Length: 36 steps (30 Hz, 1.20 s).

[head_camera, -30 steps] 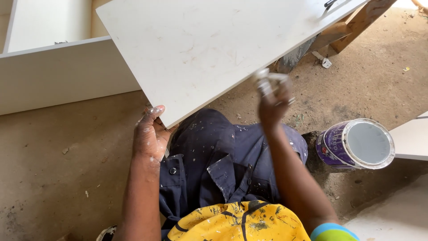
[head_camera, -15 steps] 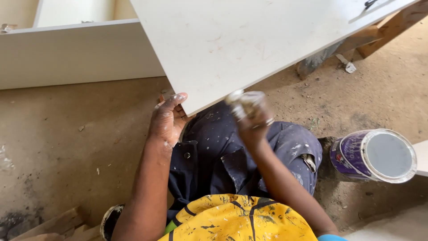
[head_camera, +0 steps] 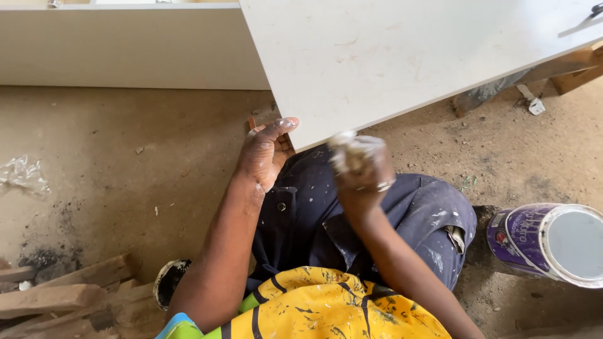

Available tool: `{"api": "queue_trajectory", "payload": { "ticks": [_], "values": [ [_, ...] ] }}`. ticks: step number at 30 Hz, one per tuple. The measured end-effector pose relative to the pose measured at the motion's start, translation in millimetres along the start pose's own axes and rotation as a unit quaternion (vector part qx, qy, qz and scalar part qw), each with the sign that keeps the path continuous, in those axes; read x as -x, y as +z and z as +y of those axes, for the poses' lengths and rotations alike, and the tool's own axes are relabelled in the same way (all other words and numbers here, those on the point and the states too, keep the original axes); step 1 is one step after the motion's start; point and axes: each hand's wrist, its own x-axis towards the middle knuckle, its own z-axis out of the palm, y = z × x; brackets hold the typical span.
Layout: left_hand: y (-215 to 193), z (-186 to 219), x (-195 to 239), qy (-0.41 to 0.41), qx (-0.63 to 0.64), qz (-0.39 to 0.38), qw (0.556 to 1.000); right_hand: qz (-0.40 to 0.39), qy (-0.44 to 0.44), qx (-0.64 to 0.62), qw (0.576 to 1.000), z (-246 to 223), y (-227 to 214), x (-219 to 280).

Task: Applying white finish or paint to the edges and surfaces of furniture panels using a rag.

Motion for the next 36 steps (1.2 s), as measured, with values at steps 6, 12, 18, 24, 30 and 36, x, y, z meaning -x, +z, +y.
{"api": "queue_trajectory", "payload": {
  "ticks": [6,12,18,24,30,36],
  "values": [
    [-10,5,-6,-0.022,-0.039,-0.031,0.999,-0.065,-0.067,-0.106,0.990,-64,14,0],
    [0,14,4,-0.020,-0.040,-0.029,0.999,-0.001,0.009,-0.004,1.000,-3,-2,0],
    [-2,10,1,-0.020,-0.056,-0.042,0.997,0.049,0.077,-0.038,0.995,64,-38,-23],
    [-11,6,-6,-0.011,-0.063,-0.046,0.997,-0.167,0.028,0.004,0.985,-57,11,9],
    [10,19,12,-0.017,-0.055,-0.034,0.998,-0.113,0.006,-0.112,0.987,-42,-15,-17],
    [4,18,7,-0.021,-0.063,-0.034,0.997,0.068,0.043,-0.032,0.996,28,-27,-38]
  ]
}}
